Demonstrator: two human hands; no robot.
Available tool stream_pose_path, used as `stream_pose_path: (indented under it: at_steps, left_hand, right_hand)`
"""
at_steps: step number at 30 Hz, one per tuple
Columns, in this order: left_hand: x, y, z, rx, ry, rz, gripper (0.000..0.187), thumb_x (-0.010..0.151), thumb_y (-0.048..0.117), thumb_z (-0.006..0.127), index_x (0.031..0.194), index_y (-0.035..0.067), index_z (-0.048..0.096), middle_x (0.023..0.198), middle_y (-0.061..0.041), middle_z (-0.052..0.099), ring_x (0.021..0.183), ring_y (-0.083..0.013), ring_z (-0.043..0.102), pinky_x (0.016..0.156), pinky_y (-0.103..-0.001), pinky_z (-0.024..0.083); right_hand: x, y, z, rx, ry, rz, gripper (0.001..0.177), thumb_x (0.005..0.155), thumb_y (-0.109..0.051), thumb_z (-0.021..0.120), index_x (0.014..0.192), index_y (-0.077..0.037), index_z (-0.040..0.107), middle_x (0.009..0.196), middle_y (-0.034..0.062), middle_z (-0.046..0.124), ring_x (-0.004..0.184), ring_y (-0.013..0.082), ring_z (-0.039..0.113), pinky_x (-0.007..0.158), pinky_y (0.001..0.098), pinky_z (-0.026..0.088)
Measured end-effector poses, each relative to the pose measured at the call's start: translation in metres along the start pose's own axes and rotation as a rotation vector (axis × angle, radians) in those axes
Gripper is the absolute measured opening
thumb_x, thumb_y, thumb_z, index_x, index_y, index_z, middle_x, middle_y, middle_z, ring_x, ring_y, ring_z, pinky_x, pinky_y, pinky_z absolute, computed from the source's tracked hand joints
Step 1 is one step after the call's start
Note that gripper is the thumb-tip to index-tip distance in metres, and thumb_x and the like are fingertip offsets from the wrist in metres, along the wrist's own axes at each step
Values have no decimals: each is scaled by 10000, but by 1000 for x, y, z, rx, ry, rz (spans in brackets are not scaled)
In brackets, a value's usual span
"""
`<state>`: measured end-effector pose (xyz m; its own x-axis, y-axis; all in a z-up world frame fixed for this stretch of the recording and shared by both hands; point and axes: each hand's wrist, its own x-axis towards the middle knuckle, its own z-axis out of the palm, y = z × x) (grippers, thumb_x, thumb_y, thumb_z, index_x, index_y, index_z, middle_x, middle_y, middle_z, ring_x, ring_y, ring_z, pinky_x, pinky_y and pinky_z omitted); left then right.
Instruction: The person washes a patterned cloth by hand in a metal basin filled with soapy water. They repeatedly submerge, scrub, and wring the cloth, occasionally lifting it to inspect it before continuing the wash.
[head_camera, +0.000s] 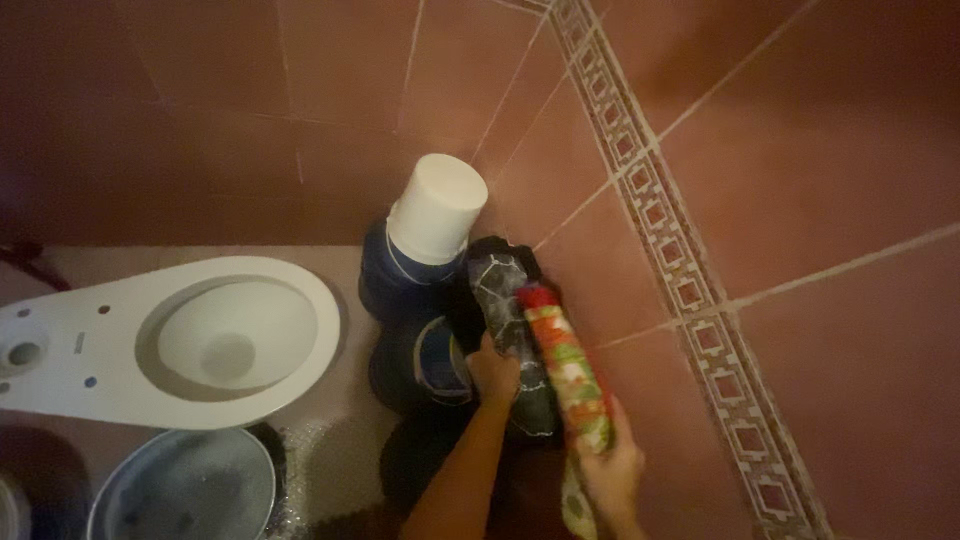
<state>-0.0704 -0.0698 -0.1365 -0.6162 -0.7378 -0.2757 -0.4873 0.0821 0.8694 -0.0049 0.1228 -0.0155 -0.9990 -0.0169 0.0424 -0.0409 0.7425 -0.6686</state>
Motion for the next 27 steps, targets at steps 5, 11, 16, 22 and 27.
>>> stream_pose_path:
  at_steps: [5, 11, 16, 22, 27]
  left_hand:
    - [-22, 27, -26, -69, 63, -35, 567, 819, 178, 748, 1354, 67, 600, 1249, -227, 684, 1214, -444, 609, 1058, -465, 458]
    - [-20, 15, -27, 87, 134, 89, 793, 852, 386, 826, 1448, 41, 433, 1531, -230, 387, 1371, -413, 353, 1100, -501, 277]
    - [-65, 34, -84, -1064, -465, 33, 721, 919, 473, 681, 1495, 110, 445, 1400, -82, 561, 1304, -234, 524, 1118, -363, 387]
    - [-80, 33, -190, -1135, -273, 29, 604, 800, 228, 811, 1328, 105, 545, 1201, -60, 677, 1070, -210, 666, 925, -355, 546]
    - [-82, -43, -263, -1429, -188, 116, 335, 927, 190, 785, 1184, 40, 630, 958, -66, 680, 848, -214, 642, 740, -372, 532]
  right_hand:
    - [-5, -19, -1, 32, 30, -95, 759, 701, -84, 788, 1424, -131, 558, 1033, 213, 762, 907, 310, 773, 810, 416, 586]
    - [-11, -88, -11, 52, 91, -88, 658, 755, -127, 786, 1382, -167, 589, 1012, 198, 762, 912, 339, 761, 761, 449, 579]
    - [-41, -132, -3, 36, 25, -185, 642, 818, -169, 699, 1445, -212, 569, 1021, 216, 751, 898, 408, 734, 772, 469, 573]
    - [-81, -168, 41, 104, -173, -457, 731, 784, -269, 717, 1477, -166, 505, 1165, 220, 714, 940, 422, 714, 779, 474, 570]
    - [-106, -197, 66, 63, -460, -847, 822, 686, -388, 868, 1403, -131, 558, 1131, 240, 724, 986, 411, 720, 818, 446, 563]
